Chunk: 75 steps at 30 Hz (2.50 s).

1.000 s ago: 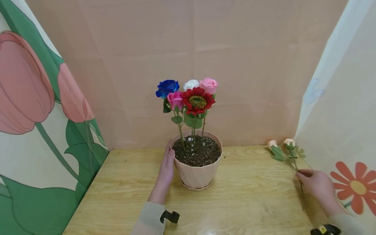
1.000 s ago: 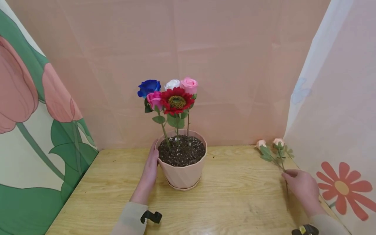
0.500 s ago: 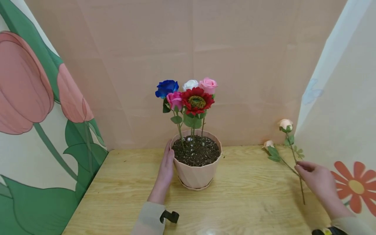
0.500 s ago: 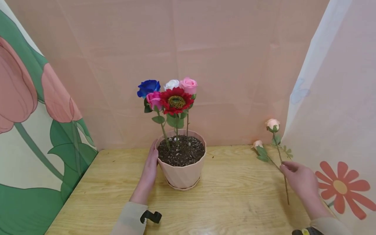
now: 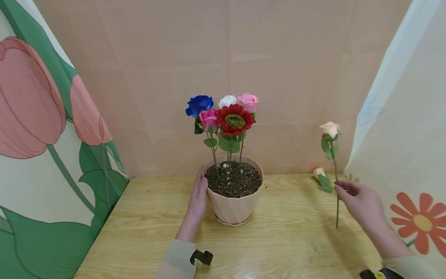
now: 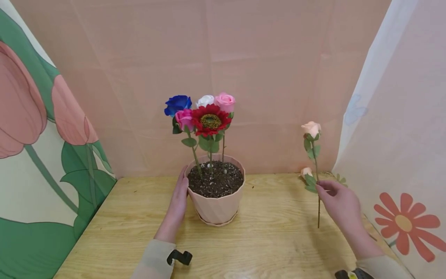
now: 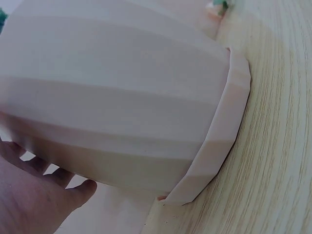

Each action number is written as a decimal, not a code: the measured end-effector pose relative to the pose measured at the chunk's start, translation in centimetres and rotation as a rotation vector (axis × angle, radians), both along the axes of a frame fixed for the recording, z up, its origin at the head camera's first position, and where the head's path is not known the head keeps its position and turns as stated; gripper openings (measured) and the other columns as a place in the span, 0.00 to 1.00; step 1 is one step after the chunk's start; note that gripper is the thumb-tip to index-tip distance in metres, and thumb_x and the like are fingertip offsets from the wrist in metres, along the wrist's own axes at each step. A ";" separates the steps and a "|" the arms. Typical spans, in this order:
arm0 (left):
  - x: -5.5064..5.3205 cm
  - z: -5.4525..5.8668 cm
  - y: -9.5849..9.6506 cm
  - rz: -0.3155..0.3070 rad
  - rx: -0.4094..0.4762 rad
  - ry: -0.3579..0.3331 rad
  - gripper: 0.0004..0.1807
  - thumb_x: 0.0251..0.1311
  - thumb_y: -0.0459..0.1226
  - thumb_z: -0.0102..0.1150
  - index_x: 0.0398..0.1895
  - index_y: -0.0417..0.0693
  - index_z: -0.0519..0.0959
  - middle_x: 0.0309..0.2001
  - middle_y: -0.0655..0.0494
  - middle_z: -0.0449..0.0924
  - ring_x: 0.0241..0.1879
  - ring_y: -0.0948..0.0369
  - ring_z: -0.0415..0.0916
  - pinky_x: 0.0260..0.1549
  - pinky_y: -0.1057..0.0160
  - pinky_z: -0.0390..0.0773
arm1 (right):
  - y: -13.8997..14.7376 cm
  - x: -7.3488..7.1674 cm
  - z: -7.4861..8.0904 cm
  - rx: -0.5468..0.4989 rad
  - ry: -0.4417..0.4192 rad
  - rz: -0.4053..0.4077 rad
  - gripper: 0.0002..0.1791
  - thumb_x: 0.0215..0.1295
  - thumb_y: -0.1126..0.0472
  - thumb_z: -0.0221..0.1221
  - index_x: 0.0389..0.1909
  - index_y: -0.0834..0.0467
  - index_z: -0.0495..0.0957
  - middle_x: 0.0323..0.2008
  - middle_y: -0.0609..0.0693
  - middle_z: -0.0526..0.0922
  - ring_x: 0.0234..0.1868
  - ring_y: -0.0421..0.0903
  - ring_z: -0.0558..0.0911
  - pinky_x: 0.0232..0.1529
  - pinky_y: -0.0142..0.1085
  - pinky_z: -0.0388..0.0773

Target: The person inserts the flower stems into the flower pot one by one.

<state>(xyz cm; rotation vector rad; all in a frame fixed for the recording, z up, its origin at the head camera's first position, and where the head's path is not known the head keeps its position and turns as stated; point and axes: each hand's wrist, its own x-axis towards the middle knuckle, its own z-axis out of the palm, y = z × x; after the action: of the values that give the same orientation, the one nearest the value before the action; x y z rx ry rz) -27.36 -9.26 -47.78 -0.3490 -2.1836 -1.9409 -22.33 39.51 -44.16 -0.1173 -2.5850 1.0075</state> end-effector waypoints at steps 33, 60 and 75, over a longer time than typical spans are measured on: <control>-0.2 -0.3 0.1 -0.003 0.025 0.003 0.32 0.93 0.49 0.31 0.93 0.58 0.47 0.91 0.48 0.42 0.88 0.43 0.40 0.83 0.34 0.42 | -13.2 0.7 8.7 -0.163 0.284 0.201 0.15 0.82 0.51 0.66 0.53 0.58 0.90 0.39 0.54 0.92 0.36 0.34 0.89 0.38 0.22 0.82; -0.3 -0.1 0.1 0.025 0.015 0.023 0.33 0.92 0.52 0.31 0.92 0.57 0.50 0.90 0.47 0.46 0.87 0.43 0.43 0.84 0.36 0.44 | -20.3 -1.8 12.1 -0.251 0.416 0.326 0.11 0.81 0.56 0.68 0.49 0.60 0.91 0.37 0.53 0.93 0.36 0.39 0.89 0.39 0.23 0.80; -0.4 0.0 0.2 0.017 0.006 0.026 0.32 0.93 0.49 0.31 0.93 0.55 0.48 0.90 0.46 0.45 0.87 0.43 0.43 0.83 0.36 0.45 | -21.8 -4.0 9.1 -0.201 0.384 0.367 0.08 0.82 0.60 0.66 0.47 0.60 0.90 0.37 0.53 0.93 0.36 0.47 0.91 0.38 0.23 0.81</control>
<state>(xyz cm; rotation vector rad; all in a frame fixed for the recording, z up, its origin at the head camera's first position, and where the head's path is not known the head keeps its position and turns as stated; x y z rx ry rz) -27.77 -9.07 -47.74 -0.3511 -2.1573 -1.9230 -26.35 17.71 -35.05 0.4713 -2.1912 1.2715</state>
